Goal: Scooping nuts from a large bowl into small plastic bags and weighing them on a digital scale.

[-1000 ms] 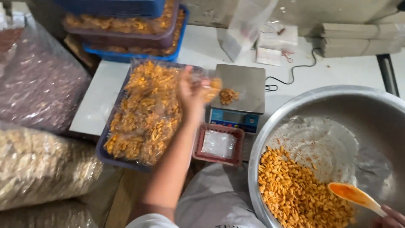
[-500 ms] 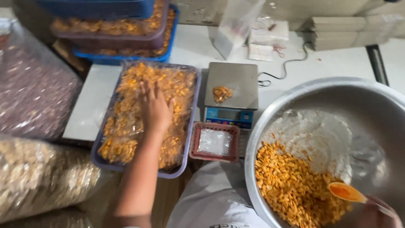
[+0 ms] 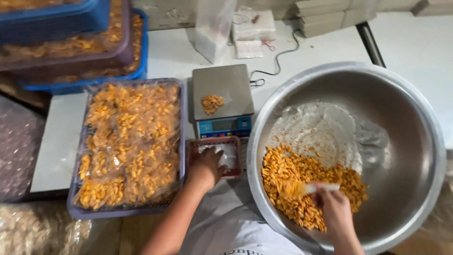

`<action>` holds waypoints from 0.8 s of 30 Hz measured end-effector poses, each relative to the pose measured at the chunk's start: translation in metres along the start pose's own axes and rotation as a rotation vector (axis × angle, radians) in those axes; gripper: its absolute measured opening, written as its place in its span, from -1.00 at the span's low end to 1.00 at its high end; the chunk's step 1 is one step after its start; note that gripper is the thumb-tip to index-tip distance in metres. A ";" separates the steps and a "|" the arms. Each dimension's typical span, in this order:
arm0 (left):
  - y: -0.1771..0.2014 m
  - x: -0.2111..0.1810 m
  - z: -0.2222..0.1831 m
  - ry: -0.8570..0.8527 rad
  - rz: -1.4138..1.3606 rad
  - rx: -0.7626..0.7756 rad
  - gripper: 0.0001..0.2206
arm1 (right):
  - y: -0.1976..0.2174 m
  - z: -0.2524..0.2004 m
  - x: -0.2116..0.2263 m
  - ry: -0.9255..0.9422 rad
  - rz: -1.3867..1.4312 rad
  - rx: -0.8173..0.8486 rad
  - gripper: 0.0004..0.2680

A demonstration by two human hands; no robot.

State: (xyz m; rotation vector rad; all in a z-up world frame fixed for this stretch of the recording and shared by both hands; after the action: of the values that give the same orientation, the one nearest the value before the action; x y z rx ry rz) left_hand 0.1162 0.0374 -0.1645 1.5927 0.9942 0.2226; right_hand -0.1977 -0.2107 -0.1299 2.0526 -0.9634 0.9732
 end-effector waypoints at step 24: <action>0.067 -0.201 -0.044 -0.332 -0.939 0.220 -0.64 | 0.038 -0.072 0.175 0.663 0.133 -0.004 -0.86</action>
State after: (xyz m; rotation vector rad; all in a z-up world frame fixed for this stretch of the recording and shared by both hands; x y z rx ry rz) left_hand -0.0046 -0.0669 -0.0181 1.1393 1.4111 -0.7890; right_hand -0.1740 -0.2314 0.0608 1.4993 -0.7353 1.5802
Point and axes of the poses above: each hand's wrist, its own z-axis towards the middle knuckle, its own y-axis out of the back of the hand, x = y × z, the point moved 8 cm from there along z, towards the middle knuckle, and after that the axes turned 1 degree about y, right-handed, at the moved point
